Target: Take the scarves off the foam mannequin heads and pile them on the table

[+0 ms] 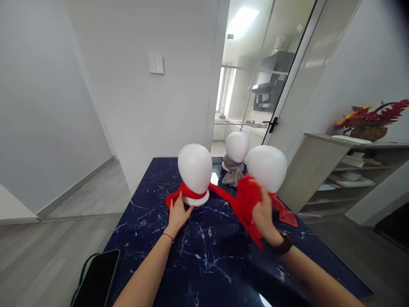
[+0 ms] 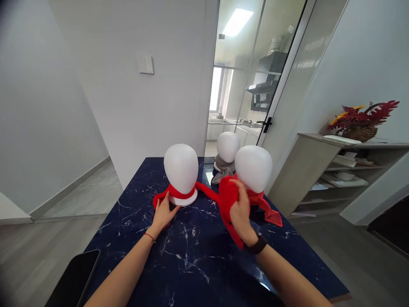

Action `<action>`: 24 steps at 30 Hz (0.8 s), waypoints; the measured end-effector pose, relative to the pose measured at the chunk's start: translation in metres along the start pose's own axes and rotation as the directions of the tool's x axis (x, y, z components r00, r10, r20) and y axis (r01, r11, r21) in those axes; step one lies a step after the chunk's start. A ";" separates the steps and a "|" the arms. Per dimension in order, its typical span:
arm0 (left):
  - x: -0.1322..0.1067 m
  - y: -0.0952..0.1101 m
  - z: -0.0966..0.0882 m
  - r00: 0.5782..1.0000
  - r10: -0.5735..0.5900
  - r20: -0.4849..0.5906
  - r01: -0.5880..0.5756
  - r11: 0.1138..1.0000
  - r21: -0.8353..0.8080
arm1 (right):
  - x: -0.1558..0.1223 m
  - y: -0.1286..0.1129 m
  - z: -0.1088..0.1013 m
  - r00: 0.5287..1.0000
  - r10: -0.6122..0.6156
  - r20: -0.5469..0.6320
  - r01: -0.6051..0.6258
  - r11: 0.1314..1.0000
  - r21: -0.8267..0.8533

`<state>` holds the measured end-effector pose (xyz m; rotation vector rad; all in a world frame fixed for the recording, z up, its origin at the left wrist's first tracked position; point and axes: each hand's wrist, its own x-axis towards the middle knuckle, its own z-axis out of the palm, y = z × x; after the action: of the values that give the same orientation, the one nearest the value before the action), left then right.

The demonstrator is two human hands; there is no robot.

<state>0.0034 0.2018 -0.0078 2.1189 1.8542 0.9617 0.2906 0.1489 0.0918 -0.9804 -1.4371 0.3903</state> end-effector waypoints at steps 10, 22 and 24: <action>0.015 0.044 0.024 0.945 -0.204 -0.254 0.216 0.976 0.019 | -0.004 0.087 0.051 0.824 0.419 0.380 -0.009 0.681 -0.732; 0.015 0.030 0.031 0.949 -0.228 -0.219 0.241 0.970 0.035 | 0.210 0.024 0.131 0.882 0.334 0.333 -0.191 0.898 -0.396; 0.015 0.029 0.031 0.952 -0.229 -0.202 0.243 0.969 0.047 | 0.231 -0.012 0.158 0.918 0.209 0.337 -0.144 0.967 -0.209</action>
<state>0.0449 0.2183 -0.0117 1.8387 2.2064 1.0926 0.1750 0.3663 0.2253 -1.2386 -1.7394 0.6037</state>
